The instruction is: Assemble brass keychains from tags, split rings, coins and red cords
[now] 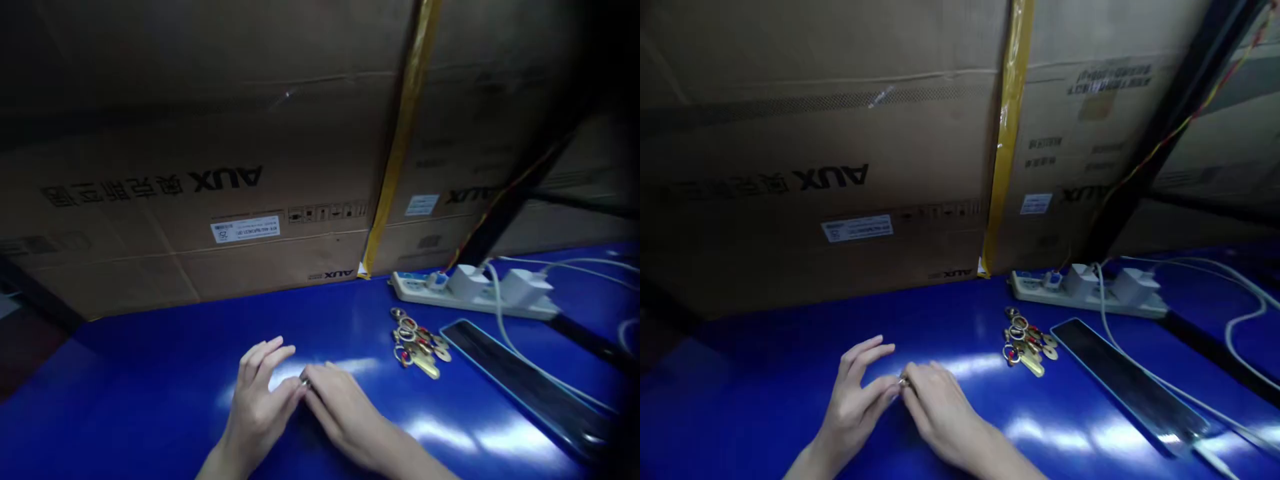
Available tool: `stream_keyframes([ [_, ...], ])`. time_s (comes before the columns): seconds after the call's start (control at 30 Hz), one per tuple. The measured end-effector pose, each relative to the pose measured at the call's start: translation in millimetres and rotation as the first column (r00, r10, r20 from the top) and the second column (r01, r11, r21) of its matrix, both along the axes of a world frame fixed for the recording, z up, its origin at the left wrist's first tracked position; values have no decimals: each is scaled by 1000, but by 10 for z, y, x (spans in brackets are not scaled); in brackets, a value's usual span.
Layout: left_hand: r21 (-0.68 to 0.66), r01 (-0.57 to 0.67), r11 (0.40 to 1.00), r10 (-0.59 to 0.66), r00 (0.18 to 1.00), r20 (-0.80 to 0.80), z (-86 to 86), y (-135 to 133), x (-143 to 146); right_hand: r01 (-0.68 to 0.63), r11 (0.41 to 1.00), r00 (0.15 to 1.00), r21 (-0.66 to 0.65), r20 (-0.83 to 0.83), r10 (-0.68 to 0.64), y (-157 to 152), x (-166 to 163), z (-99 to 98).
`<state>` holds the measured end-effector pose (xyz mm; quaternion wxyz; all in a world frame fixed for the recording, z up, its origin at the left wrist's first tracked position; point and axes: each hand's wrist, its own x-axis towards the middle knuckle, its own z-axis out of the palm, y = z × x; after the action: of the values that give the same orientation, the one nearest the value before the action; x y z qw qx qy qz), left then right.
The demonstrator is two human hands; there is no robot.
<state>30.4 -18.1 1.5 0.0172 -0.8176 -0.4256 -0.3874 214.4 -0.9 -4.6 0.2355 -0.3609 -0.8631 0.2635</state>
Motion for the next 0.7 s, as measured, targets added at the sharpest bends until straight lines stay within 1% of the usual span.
stream_keyframes([
  [0.03,85,-38,996,41,998,-39,9,7,14,19,997,998,69,63,-24,3,0,-10],
  [0.07,140,-76,987,85,995,-61,22,14,36,34,991,992,129,117,-50,8,-3,-20],
  [0.1,163,-109,981,122,990,-76,35,21,63,41,983,984,177,162,-70,15,-8,-27],
  [0.17,148,-154,977,168,982,-91,57,29,113,41,966,966,257,235,-103,31,-18,-35],
  [0.23,75,-154,985,161,982,-102,57,27,136,30,954,950,297,288,-120,44,-25,-38],
  [0.3,-29,-124,992,122,991,-60,30,12,127,51,959,948,278,290,-134,42,-22,-44],
  [0.37,-168,-57,984,64,997,39,-10,-7,105,90,976,967,199,216,-133,25,-13,-54],
  [0.4,-231,-12,973,37,994,104,-29,-15,96,100,986,980,136,157,-122,13,-8,-59],
  [0.47,-340,73,938,10,971,237,-54,-21,94,81,997,996,9,27,-82,-9,-2,-65],
  [0.53,-403,133,906,12,941,337,-51,-16,110,39,997,998,-68,-48,-42,-20,-3,-63],
  [0.57,-417,141,898,25,930,368,-41,-13,122,27,998,998,-65,-48,-30,-18,-5,-58],
  [0.6,-426,133,895,45,923,383,-27,-11,136,25,999,999,-35,-26,-26,-12,-6,-53],
  [0.7,-433,58,900,107,932,346,11,-18,181,44,995,996,94,77,-52,37,7,-24],
])
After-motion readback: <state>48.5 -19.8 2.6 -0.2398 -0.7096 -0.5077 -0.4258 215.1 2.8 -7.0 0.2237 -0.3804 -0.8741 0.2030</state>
